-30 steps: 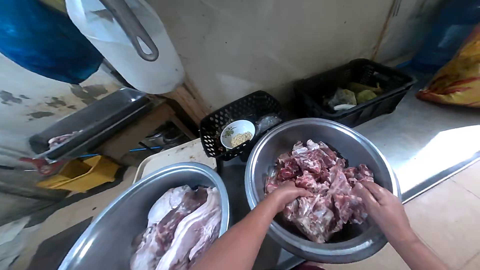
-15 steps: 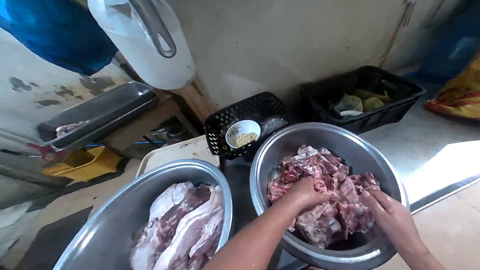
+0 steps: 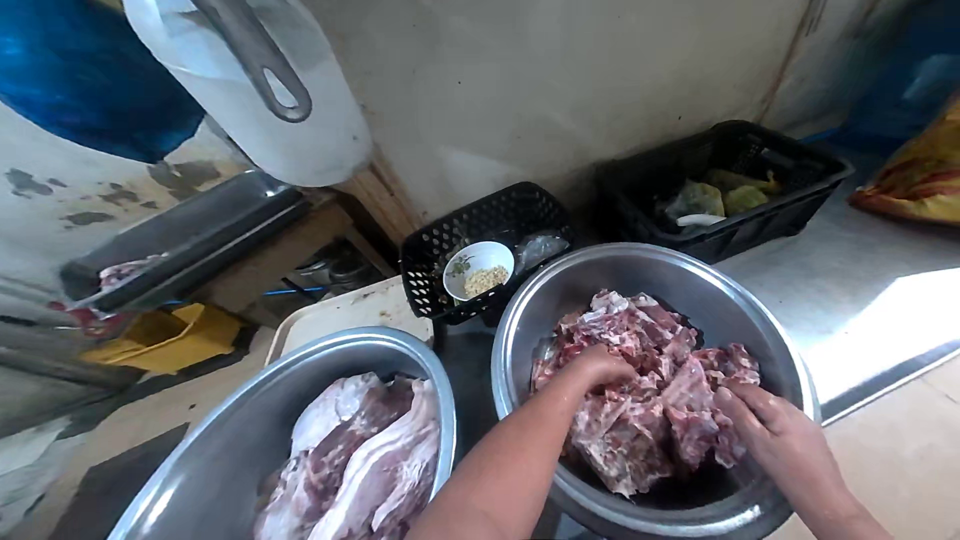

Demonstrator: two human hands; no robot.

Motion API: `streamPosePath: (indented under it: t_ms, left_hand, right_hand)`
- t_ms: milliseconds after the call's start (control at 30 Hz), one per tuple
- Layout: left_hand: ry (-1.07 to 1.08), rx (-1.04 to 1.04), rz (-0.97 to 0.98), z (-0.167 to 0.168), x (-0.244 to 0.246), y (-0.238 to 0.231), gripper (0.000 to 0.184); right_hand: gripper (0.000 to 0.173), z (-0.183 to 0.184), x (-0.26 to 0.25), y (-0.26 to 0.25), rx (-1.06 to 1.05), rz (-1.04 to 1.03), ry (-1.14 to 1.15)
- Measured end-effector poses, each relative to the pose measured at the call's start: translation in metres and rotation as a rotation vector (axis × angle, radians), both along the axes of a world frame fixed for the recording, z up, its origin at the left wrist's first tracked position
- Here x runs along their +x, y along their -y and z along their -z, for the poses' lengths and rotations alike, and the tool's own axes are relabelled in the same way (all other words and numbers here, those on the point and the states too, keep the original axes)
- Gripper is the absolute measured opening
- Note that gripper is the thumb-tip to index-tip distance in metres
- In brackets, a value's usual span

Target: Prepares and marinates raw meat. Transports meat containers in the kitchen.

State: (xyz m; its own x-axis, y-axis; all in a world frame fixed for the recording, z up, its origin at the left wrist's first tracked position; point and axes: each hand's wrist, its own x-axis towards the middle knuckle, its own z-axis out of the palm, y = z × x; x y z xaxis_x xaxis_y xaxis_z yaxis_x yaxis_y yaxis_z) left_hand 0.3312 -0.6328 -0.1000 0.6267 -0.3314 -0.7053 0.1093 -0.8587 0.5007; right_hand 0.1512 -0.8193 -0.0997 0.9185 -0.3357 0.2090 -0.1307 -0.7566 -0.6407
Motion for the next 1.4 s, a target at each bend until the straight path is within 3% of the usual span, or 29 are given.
streamPosePath:
  t_ms: [267, 433, 600, 700, 800, 867, 933, 1000, 1133, 1333, 1400]
  left_hand:
    - [0.043, -0.22, -0.107, 0.01, -0.014, -0.026, 0.077]
    - [0.2, -0.246, -0.061, -0.014, -0.019, -0.034, 0.086]
    - [0.358, -0.312, -0.113, -0.068, -0.006, -0.043, 0.076]
    - [0.538, -0.355, -0.093, -0.108, -0.003, -0.046, 0.076]
    - [0.864, -0.475, -0.083, -0.14, -0.009, -0.046, 0.071]
    - [1.083, -0.581, -0.063, -0.142, -0.014, -0.044, 0.075]
    - [1.173, -0.652, 0.033, -0.124, -0.02, -0.045, 0.077]
    - [1.087, -0.551, 0.188, -0.091, -0.028, -0.05, 0.073]
    - [0.638, -0.105, 0.488, -0.036, -0.048, -0.05, 0.068]
    - [0.53, 0.044, 0.493, -0.029, -0.056, -0.054, 0.064]
    - [0.525, -0.006, 0.443, -0.033, -0.048, -0.054, 0.05]
  right_hand:
    - [0.056, 0.004, 0.002, 0.005, -0.001, -0.018, 0.032]
    - [0.052, -0.002, 0.006, 0.01, 0.054, -0.016, -0.01]
    - [0.051, 0.002, 0.006, 0.011, 0.057, -0.015, 0.017]
    - [0.052, 0.003, 0.006, 0.01, 0.053, -0.022, 0.019]
    - [0.052, 0.003, 0.005, 0.009, 0.057, -0.026, 0.027]
    - [0.052, 0.004, 0.005, 0.009, 0.063, -0.019, 0.048]
    - [0.052, 0.005, 0.005, 0.009, 0.067, -0.019, 0.074]
    - [0.05, 0.005, 0.005, 0.01, 0.076, -0.018, 0.112]
    - [0.047, 0.008, 0.01, 0.008, 0.105, -0.028, 0.169]
    - [0.045, 0.006, 0.01, -0.001, 0.034, -0.05, 0.097]
    - [0.045, 0.005, 0.01, -0.002, 0.049, -0.046, 0.086]
